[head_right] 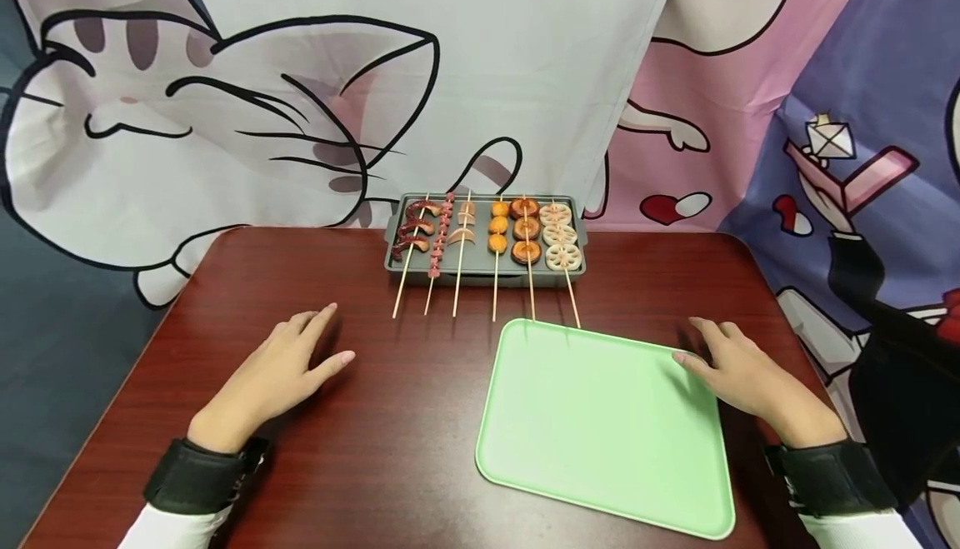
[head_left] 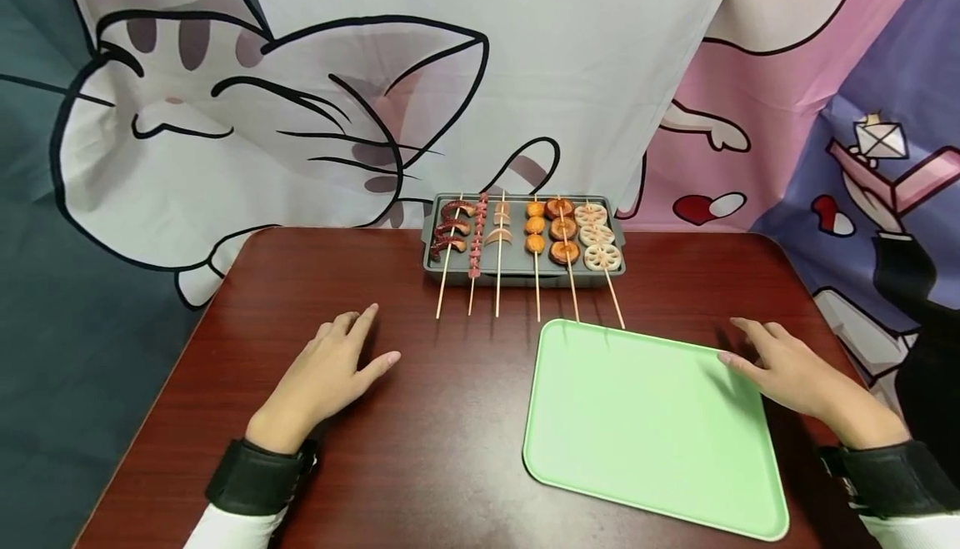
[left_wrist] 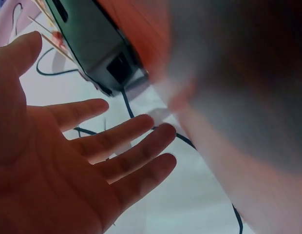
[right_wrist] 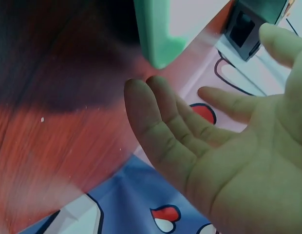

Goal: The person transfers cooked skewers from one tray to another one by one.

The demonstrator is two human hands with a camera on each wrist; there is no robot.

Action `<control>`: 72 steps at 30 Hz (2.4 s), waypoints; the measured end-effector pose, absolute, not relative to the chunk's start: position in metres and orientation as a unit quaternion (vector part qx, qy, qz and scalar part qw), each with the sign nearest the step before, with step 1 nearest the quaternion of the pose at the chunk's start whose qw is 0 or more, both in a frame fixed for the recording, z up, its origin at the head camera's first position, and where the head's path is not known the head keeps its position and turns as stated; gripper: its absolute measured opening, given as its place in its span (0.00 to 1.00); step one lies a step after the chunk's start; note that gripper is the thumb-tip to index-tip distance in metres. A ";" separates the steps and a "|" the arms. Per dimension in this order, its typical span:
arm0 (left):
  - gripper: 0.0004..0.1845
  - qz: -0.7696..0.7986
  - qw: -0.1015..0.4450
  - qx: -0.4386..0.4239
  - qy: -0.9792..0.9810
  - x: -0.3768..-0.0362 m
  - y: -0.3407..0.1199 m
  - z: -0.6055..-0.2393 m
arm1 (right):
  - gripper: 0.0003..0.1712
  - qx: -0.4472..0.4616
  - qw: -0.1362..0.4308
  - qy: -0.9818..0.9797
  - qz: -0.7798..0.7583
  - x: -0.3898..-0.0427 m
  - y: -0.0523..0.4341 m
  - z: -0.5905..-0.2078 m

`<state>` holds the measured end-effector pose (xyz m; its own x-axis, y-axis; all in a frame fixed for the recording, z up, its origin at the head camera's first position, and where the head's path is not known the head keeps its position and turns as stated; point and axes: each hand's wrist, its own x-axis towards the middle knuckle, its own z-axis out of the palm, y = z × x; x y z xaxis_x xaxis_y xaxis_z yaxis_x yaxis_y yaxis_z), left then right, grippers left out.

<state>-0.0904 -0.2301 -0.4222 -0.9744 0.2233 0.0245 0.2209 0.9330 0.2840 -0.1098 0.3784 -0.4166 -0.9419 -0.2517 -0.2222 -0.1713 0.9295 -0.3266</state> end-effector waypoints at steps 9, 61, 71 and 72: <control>0.46 0.156 0.015 0.116 0.981 -0.082 -0.203 -0.421 | 0.42 -0.087 0.114 0.979 -0.144 -0.103 0.377 -0.422; 0.33 0.243 0.126 0.183 0.944 -0.085 -0.074 -0.424 | 0.26 0.016 0.236 0.944 -0.231 -0.067 0.387 -0.441; 0.32 0.270 0.132 0.177 0.937 -0.086 -0.058 -0.430 | 0.24 0.020 0.217 0.939 -0.267 -0.065 0.380 -0.444; 0.33 0.273 0.138 0.172 0.936 -0.086 -0.057 -0.430 | 0.24 0.019 0.216 0.938 -0.271 -0.065 0.378 -0.443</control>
